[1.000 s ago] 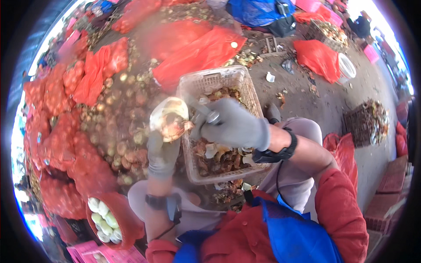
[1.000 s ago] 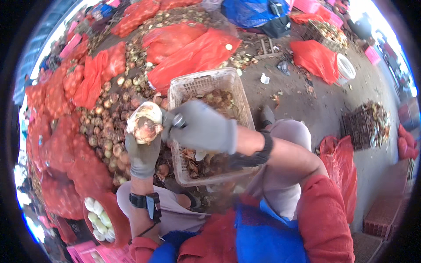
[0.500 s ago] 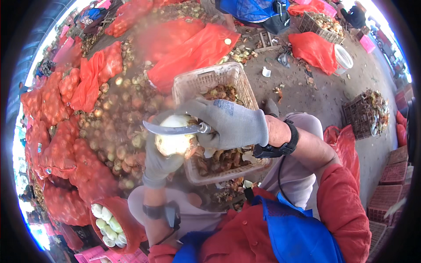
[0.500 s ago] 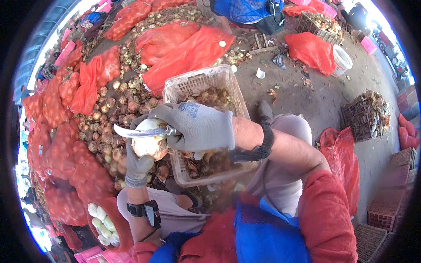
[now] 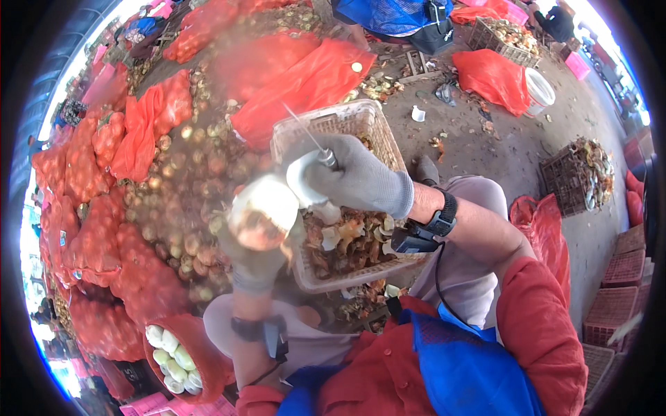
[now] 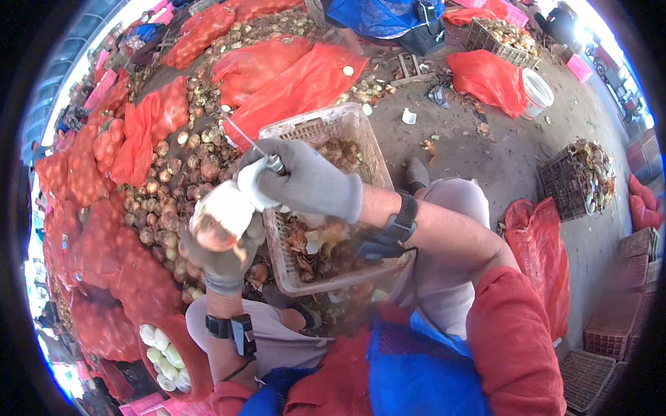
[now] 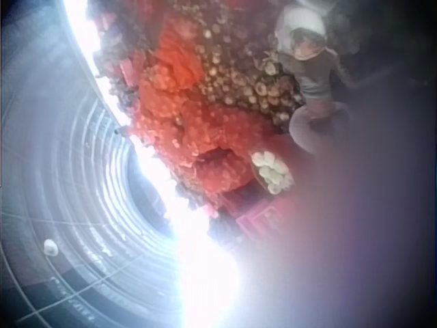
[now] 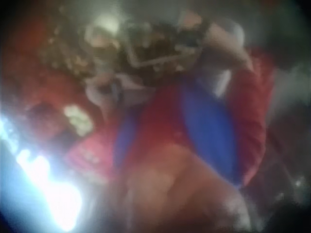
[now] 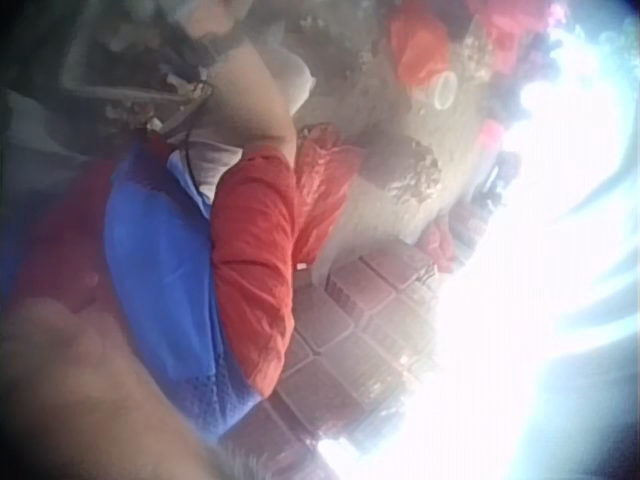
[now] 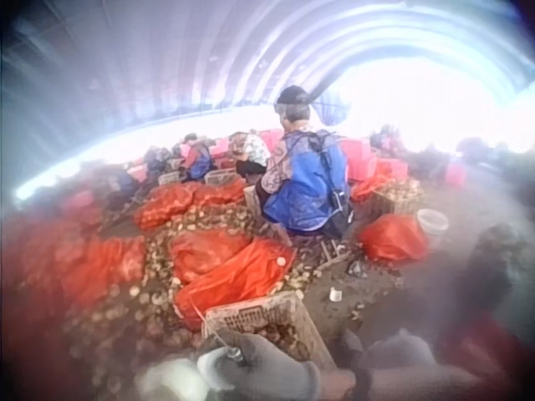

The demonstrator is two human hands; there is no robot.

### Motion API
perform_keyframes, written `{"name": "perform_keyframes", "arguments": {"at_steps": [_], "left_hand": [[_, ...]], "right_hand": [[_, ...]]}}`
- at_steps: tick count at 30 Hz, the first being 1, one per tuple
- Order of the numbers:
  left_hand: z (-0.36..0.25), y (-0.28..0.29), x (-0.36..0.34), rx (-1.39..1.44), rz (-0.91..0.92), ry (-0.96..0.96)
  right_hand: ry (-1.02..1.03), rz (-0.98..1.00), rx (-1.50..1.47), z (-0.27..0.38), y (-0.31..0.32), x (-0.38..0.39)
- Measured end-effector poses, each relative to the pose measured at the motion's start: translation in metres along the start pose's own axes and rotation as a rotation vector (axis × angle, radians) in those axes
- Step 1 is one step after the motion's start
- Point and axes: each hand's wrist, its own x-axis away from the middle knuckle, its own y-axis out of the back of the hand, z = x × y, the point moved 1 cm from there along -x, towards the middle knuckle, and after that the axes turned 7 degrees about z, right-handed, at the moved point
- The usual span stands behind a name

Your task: The person peels onions using a paring knife and places the cleaned onions into a basket or a pile while sorting through large bags of produce.

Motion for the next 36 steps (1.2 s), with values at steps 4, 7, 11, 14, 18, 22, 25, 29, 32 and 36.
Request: {"name": "perform_keyframes", "arguments": {"at_steps": [4, 7, 11, 14, 18, 22, 25, 29, 32, 36], "left_hand": [[0.003, -0.061, -0.026, -0.623, -0.312, -0.145], [0.007, -0.043, -0.024, -0.646, -0.382, -0.195], [0.006, -0.024, -0.021, -1.164, -0.402, -0.090], [0.009, -0.055, -0.030, -0.819, -0.340, -0.183], [0.010, -0.049, -0.022, -0.470, -0.206, -0.238], [0.007, -0.041, -0.023, -0.406, -0.287, -0.279], [0.000, -0.044, -0.023, -0.596, -0.292, -0.236], [0.000, -0.062, -0.029, -0.780, -0.344, -0.177], [0.001, -0.060, -0.026, -0.842, -0.398, -0.201], [0.001, -0.058, -0.027, -0.866, -0.419, -0.220]], "right_hand": [[-0.050, -0.127, 0.164, -0.012, 0.013, -0.003], [-0.093, -0.155, 0.272, -0.014, 0.004, -0.003], [-0.019, -0.142, 0.223, -0.007, -0.003, -0.004], [-0.146, -0.018, -0.122, 0.013, 0.003, -0.001], [-0.337, -0.207, -0.571, 0.018, 0.024, -0.001], [-0.148, -0.088, 0.124, 0.010, 0.037, -0.010], [-0.104, -0.043, 0.665, 0.017, 0.029, -0.010], [-0.127, 0.091, 0.142, 0.011, 0.016, -0.001], [-0.192, 0.149, 0.351, 0.011, 0.009, -0.001], [-0.220, 0.202, 0.324, 0.013, 0.011, 0.003]]}}
